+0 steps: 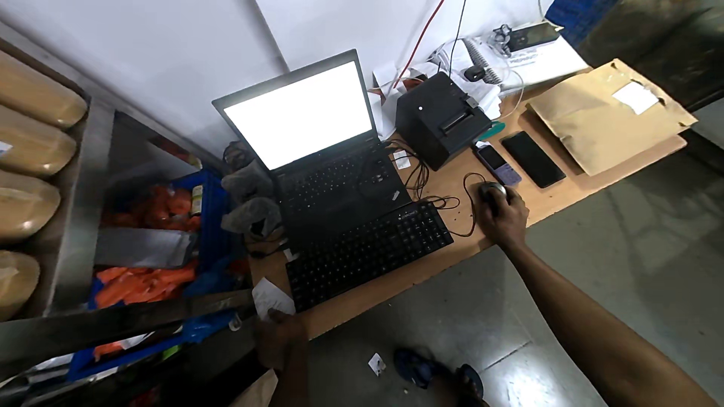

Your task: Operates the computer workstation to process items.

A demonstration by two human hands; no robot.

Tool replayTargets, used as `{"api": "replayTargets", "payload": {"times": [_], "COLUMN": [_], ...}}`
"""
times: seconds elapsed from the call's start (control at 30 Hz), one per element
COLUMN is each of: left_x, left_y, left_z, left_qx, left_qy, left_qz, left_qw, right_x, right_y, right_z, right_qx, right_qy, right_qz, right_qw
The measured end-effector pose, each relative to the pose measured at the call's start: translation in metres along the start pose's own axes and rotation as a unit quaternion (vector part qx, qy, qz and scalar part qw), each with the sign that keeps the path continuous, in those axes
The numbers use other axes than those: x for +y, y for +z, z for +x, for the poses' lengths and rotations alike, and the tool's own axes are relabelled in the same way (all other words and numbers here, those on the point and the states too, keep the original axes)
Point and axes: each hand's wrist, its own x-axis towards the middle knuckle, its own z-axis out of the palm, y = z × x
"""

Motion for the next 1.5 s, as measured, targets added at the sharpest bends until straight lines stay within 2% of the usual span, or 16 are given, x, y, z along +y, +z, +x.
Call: {"api": "replayTargets", "payload": {"times": [0.63,1.1,1.5], "left_x": [0.0015,0.0050,0.0024], "left_y": [-0.0061,-0.0101,-0.0059], "left_z": [-0.0057,-0.0028,-0.0015], "left_qx": [0.017,-0.017,-0.013], "left_qy": [0.015,-0.004,-0.019], "left_qz": [-0.019,0.003,-0.004], "left_qw": [1.000,1.000,1.000], "right_x": [0.0053,0.0026,-0.0018], "right_y": [0.0025,0.0024,-0.0003], "right_z": [0.0009,0.0007,-0.0010], "right_qx": [-0.007,0.004,0.012], "right_qy": [-0.002,-0.001,0.004], "right_qz": [-0.009,-0.001,0.000], "right_qw": [1.000,1.000,1.000]}}
